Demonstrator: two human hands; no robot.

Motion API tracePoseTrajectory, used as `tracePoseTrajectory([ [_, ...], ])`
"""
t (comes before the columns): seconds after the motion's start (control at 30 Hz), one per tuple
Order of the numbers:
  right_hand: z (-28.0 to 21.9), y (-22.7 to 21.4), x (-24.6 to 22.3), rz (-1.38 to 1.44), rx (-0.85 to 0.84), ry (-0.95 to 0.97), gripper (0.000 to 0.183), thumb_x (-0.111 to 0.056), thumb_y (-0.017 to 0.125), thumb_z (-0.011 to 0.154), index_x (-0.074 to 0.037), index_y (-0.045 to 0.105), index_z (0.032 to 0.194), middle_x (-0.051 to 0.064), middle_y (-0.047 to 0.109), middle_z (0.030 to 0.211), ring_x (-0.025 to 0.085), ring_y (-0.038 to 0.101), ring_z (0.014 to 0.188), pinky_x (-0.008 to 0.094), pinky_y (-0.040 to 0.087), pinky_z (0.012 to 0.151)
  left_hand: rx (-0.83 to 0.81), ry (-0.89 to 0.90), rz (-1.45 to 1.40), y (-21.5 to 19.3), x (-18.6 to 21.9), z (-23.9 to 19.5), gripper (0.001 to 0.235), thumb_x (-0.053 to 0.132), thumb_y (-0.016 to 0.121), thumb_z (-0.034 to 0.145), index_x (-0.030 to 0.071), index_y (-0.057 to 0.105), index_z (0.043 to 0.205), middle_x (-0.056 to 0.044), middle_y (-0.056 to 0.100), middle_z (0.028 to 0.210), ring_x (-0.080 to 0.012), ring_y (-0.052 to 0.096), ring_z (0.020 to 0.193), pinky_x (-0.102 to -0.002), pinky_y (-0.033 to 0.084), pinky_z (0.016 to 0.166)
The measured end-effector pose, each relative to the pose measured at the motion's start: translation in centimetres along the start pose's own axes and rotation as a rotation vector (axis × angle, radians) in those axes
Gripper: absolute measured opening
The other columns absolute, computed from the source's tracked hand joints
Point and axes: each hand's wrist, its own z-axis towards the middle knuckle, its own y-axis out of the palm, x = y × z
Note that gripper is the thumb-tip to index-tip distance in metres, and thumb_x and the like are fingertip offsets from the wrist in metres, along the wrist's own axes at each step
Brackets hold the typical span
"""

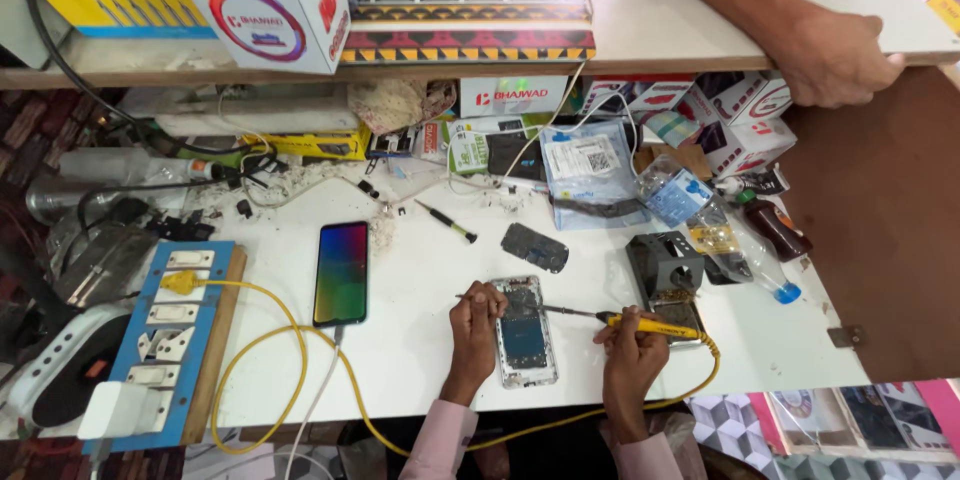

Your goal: The person uses a soldering iron and tweezers to work on a disassembled mobile phone motherboard. They repeatedly apply the soldering iron to small components while holding the board steady, occasionally adjusting the tweezers. The phone casing and other tools remain on the cluttered workbench throughout.

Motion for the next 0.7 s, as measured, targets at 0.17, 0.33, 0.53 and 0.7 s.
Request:
tracePoseTrajectory([
  [0.17,-0.7,-0.4,0.5,-0.011,-0.001,-0.053,0.027,-0.021,0.053,0.109,0.001,0.056,0.094,0.007,0.060,0.064,0.009,0.053,0.053,0.024,0.038,0.050,0.012,0.024,-0.009,-0.2,-0.2,-0.3,0.052,0.048,0.042,0.111,0.006,0.038,0.080,-0.004,0.041,0.077,-0.0152,0.039,0.073,-0.030,0.037,0.068],
  [0.33,-0.7,-0.2,0.6,-0.021,0.016,-0.069,0.024,-0.021,0.053,0.110,0.001,0.055,0.099,0.008,0.061,0.066,0.009,0.053,0.054,0.023,0.039,0.052,0.013,0.033,0.039,-0.1,0.1,0.0,0.054,0.051,0.042,0.110,0.007,0.039,0.080,-0.003,0.041,0.078,-0.0143,0.041,0.073,-0.029,0.038,0.068],
  [0.53,-1.0,-0.1,0.7,0.013,0.016,-0.095,0.021,-0.019,0.054,0.109,0.001,0.054,0.100,0.006,0.060,0.071,0.009,0.057,0.056,0.023,0.039,0.050,0.014,-0.006,0.029,-0.2,-0.2,-0.2,0.053,0.051,0.041,0.110,0.007,0.040,0.080,-0.003,0.042,0.079,-0.0134,0.041,0.074,-0.027,0.035,0.067],
  [0.7,-1.2,-0.3,0.4,-0.005,0.003,-0.077,0.022,-0.019,0.053,0.109,0.001,0.055,0.101,0.009,0.060,0.072,0.010,0.057,0.057,0.023,0.040,0.051,0.008,0.025,0.062,-0.2,-0.2,-0.3,0.053,0.051,0.040,0.111,0.008,0.039,0.080,-0.003,0.042,0.077,-0.0129,0.040,0.073,-0.028,0.036,0.068],
])
